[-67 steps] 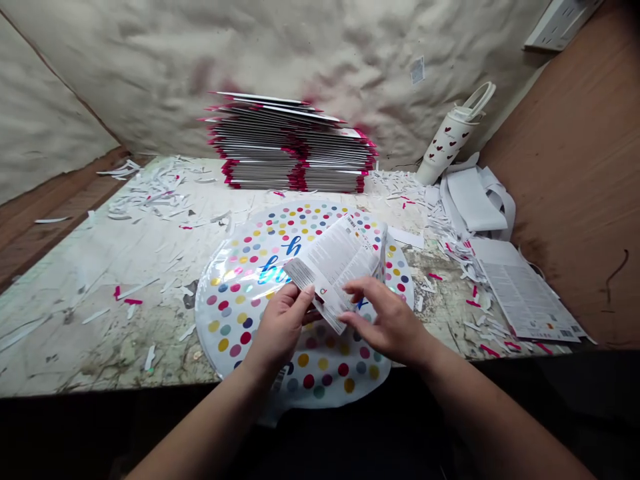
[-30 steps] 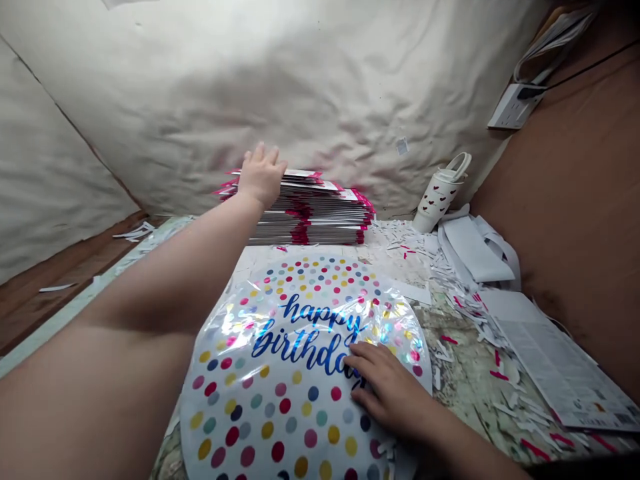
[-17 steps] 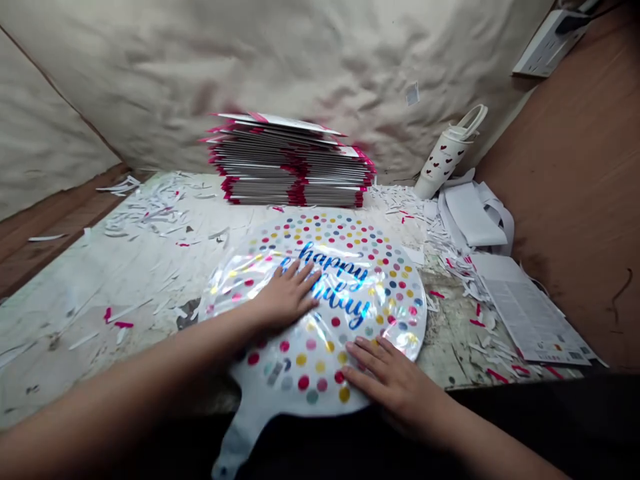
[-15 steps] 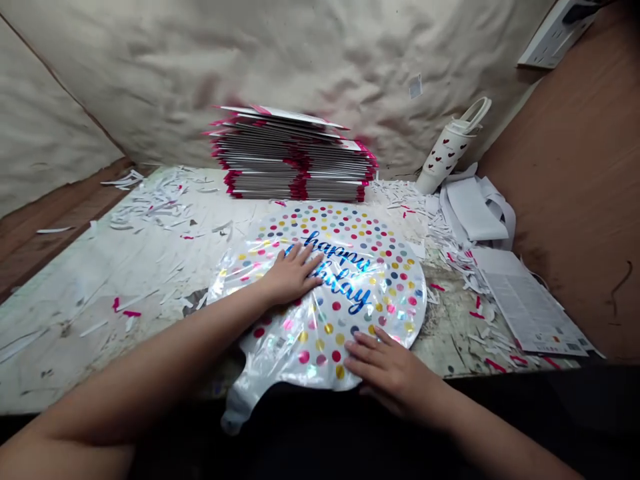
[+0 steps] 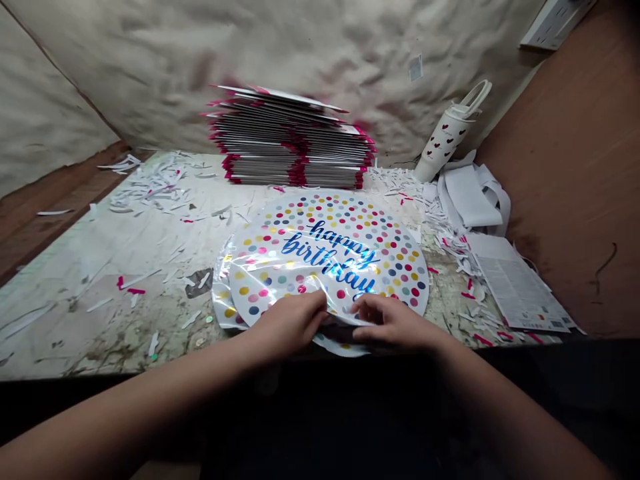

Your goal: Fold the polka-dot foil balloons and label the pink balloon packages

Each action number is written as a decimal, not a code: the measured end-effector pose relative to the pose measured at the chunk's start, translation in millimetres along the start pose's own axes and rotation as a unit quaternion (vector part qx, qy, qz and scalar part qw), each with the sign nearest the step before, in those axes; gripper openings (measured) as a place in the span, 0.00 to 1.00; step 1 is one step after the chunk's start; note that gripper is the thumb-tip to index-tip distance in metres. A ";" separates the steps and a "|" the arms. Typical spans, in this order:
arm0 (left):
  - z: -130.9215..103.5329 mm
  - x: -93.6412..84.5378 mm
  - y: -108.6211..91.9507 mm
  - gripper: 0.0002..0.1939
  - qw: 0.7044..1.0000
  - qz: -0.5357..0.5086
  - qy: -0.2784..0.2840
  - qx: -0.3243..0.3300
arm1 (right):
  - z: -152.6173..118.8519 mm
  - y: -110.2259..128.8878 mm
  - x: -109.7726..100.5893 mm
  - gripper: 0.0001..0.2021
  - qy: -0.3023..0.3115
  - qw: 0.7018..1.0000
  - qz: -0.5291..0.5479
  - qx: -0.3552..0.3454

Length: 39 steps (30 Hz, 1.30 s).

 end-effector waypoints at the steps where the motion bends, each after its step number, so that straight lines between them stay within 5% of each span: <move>1: 0.5 -1.9 1.5 0.08 1.000 0.021 -0.001 0.010 | 4.1 -0.8 -0.6 0.06 0.008 1.000 0.017 0.005; 4: -13.9 -14.2 18.9 0.15 0.994 0.100 -0.011 0.039 | 12.9 -10.9 -5.7 0.08 -0.043 0.996 0.071 0.021; 7: -42.0 -38.5 60.2 0.21 0.981 0.182 -0.063 -0.013 | 14.1 -27.7 -10.6 0.12 -0.118 0.981 0.147 0.037; 10: -63.6 -68.5 92.9 0.27 0.947 0.248 -0.189 -0.078 | 10.0 -36.3 -15.0 0.13 -0.171 0.966 0.190 0.031; 13: -62.7 -81.0 94.3 0.40 0.931 0.207 -0.299 -0.029 | 1.4 -24.9 -15.9 0.11 -0.178 0.972 0.152 -0.007; 16: -42.0 -63.5 90.1 0.43 0.957 0.136 -0.248 0.068 | -13.0 1.1 -8.5 0.07 -0.146 0.978 0.034 -0.144; 19: -24.5 -31.6 101.4 0.28 0.982 0.099 -0.109 0.117 | -27.8 5.9 5.0 0.23 -0.094 0.953 -0.140 -0.253; 22: -23.2 -10.8 116.4 0.21 0.988 0.053 -0.054 0.132 | -32.1 -26.6 -4.2 0.35 -0.135 0.934 -0.287 -0.166; 25: -31.3 -7.5 120.6 0.21 0.987 0.019 -0.088 0.130 | -34.7 -62.6 -40.4 0.33 -0.280 0.887 -0.366 -0.029; 27: -36.0 -8.6 118.7 0.19 0.988 0.010 -0.091 0.127 | -33.6 -72.7 -59.6 0.33 -0.319 0.859 -0.398 -0.032; 31: -38.1 -14.9 122.1 0.27 0.990 0.032 -0.084 0.108 | -22.4 -67.7 -71.1 0.33 -0.237 0.886 -0.371 -0.144; 34: -37.8 -19.2 132.2 0.39 0.991 0.076 -0.063 0.087 | -16.8 -49.0 -68.4 0.36 -0.175 0.912 -0.342 -0.146; 39: -34.9 -19.7 134.8 0.39 0.988 0.113 -0.028 0.100 | -12.3 7.7 -25.5 0.41 0.063 0.935 -0.297 -0.184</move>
Point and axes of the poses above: each hand's wrist, its own z-axis towards the middle knuckle, its own x-axis out of the palm, y = z × x, the point moved 4 cm from there along z, towards the middle knuckle, and after that the axes turned 13 degrees about -y, right-handed, at the moved point
